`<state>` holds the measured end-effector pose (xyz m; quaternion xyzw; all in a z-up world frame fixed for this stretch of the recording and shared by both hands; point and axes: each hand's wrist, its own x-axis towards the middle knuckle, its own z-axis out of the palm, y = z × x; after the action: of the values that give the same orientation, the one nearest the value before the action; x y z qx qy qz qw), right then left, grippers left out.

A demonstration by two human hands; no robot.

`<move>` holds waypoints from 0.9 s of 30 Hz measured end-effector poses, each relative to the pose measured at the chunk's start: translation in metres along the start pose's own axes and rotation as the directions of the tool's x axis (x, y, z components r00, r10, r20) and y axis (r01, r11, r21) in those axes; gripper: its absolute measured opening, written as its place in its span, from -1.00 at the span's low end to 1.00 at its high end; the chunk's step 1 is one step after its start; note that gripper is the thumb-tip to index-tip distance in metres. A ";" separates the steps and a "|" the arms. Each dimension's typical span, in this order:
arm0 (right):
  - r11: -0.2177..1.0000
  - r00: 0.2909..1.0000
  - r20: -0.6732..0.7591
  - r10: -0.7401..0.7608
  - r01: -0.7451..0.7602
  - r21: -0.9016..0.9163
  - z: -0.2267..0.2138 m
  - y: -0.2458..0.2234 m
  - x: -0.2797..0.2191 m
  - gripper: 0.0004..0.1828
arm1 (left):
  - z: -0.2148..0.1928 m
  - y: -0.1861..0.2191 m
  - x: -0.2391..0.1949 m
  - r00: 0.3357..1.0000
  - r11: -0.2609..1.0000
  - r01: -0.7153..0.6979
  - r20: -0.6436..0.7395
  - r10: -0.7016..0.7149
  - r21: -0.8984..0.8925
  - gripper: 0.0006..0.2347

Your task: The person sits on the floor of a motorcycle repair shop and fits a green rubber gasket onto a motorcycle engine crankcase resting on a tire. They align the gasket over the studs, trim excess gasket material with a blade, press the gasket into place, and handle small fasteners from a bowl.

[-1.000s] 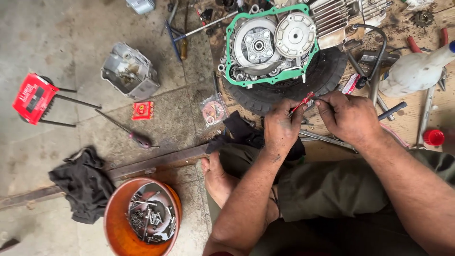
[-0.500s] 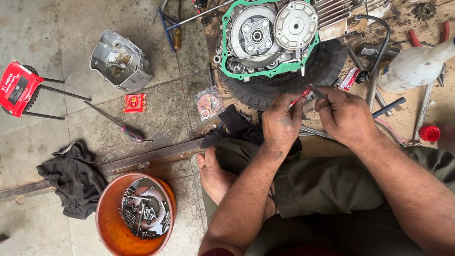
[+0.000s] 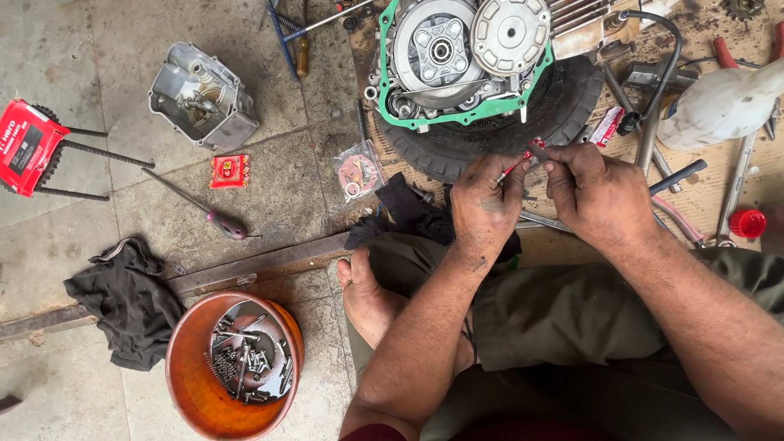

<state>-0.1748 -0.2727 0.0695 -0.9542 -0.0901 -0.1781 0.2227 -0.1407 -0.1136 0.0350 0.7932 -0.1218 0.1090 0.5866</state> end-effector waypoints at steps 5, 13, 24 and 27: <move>0.998 0.998 -0.036 -0.059 0.058 -0.021 0.007 0.004 -0.004 -0.80 | 0.001 -0.002 0.000 1.000 1.000 0.008 0.000 -0.008 -0.005 -0.94; 0.981 0.981 -0.096 -0.167 0.155 -0.121 0.014 -0.008 -0.004 -0.81 | 0.007 -0.001 -0.008 0.993 0.991 -0.117 -0.012 0.118 0.068 -0.96; 0.999 0.999 0.026 -0.026 0.027 -0.039 0.021 0.000 -0.003 -0.78 | 0.009 -0.004 -0.010 0.970 0.954 -0.237 -0.005 0.242 0.182 -0.94; 0.990 0.997 -0.021 0.069 -0.066 0.125 0.010 0.003 0.003 -0.79 | 0.015 -0.007 -0.006 0.991 0.985 -0.132 0.001 0.133 0.110 -0.95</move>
<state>-0.1684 -0.2707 0.0607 -0.9387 -0.0658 -0.1767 0.2887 -0.1432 -0.1252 0.0223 0.8140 -0.1662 0.1567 0.5341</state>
